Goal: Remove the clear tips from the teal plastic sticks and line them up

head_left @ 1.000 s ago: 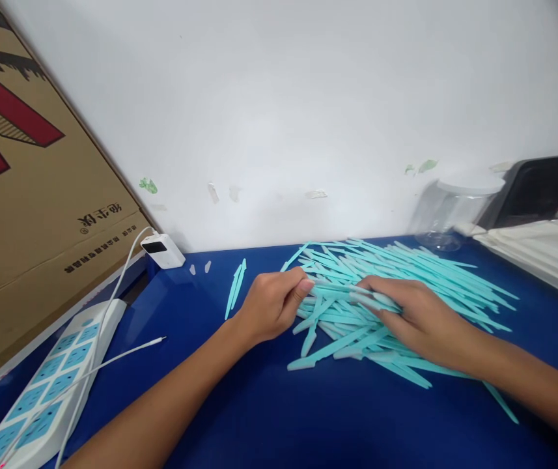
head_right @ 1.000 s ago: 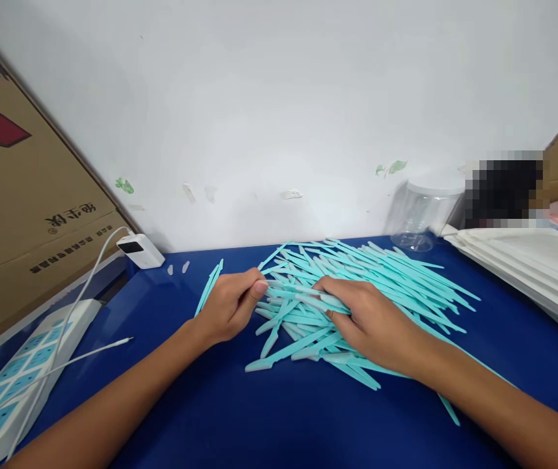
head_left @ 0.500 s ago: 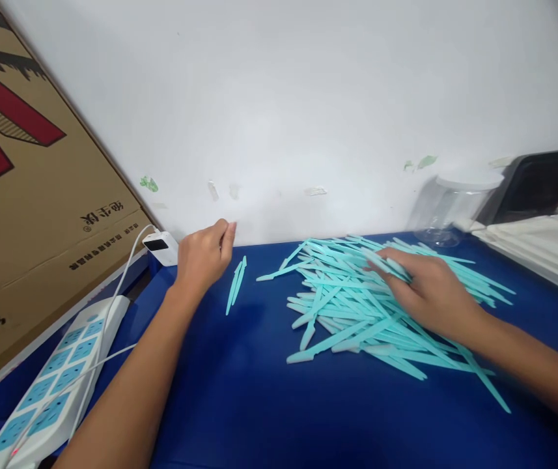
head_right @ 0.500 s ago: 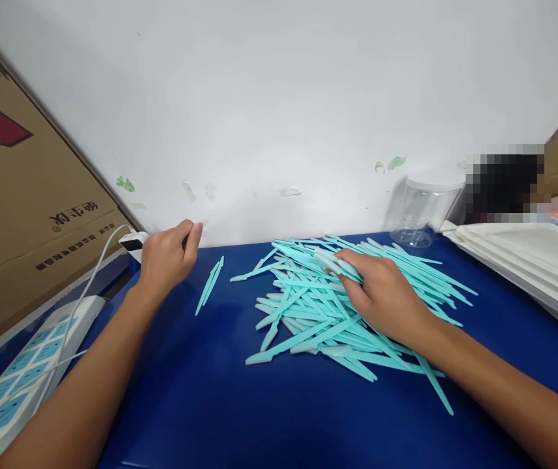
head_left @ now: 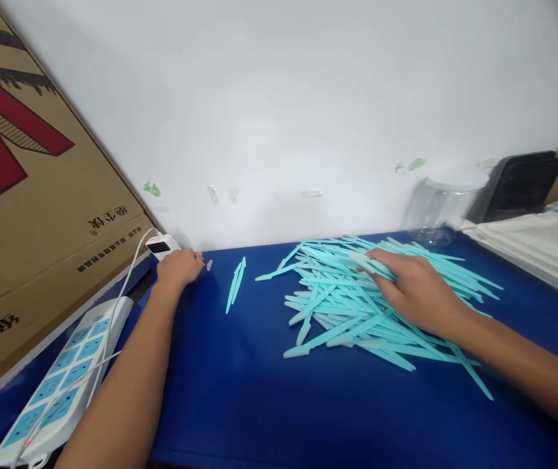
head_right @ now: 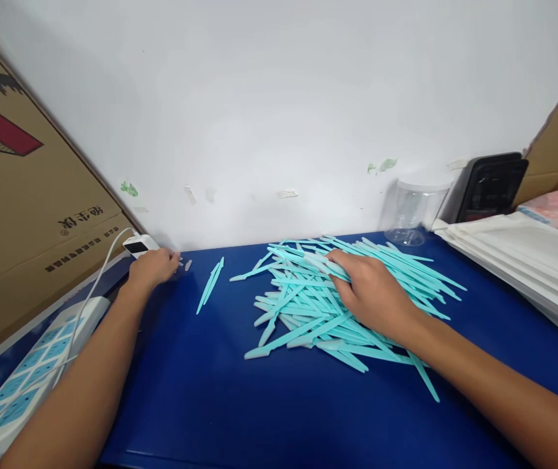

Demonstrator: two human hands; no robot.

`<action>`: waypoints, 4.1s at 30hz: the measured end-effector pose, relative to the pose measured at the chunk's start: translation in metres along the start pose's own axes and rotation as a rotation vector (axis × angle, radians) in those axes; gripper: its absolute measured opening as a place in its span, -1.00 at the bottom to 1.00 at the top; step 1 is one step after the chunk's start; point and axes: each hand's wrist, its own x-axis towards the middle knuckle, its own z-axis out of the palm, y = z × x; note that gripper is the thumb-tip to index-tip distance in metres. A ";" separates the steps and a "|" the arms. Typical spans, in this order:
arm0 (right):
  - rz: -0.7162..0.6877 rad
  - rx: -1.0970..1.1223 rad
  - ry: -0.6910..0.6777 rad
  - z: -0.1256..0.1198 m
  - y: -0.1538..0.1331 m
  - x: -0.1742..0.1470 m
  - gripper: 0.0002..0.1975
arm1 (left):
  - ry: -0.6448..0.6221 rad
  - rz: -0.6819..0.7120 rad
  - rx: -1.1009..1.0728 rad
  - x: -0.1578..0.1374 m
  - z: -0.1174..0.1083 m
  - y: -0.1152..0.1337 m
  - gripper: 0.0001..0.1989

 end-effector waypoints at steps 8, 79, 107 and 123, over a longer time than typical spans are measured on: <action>0.020 0.026 -0.019 -0.002 -0.004 0.001 -0.87 | 0.022 -0.044 -0.014 -0.001 -0.001 -0.002 -0.32; -0.167 -0.063 -0.220 0.009 -0.027 -0.014 -0.64 | -0.292 0.969 -1.129 -0.156 -0.021 0.147 -0.54; 0.047 0.031 -0.026 -0.005 -0.001 0.003 -0.66 | 0.165 0.151 0.001 -0.027 -0.031 0.033 -0.43; 0.022 -0.025 0.042 -0.003 -0.009 0.000 -0.73 | 0.266 0.271 -0.313 -0.053 -0.023 0.066 -0.49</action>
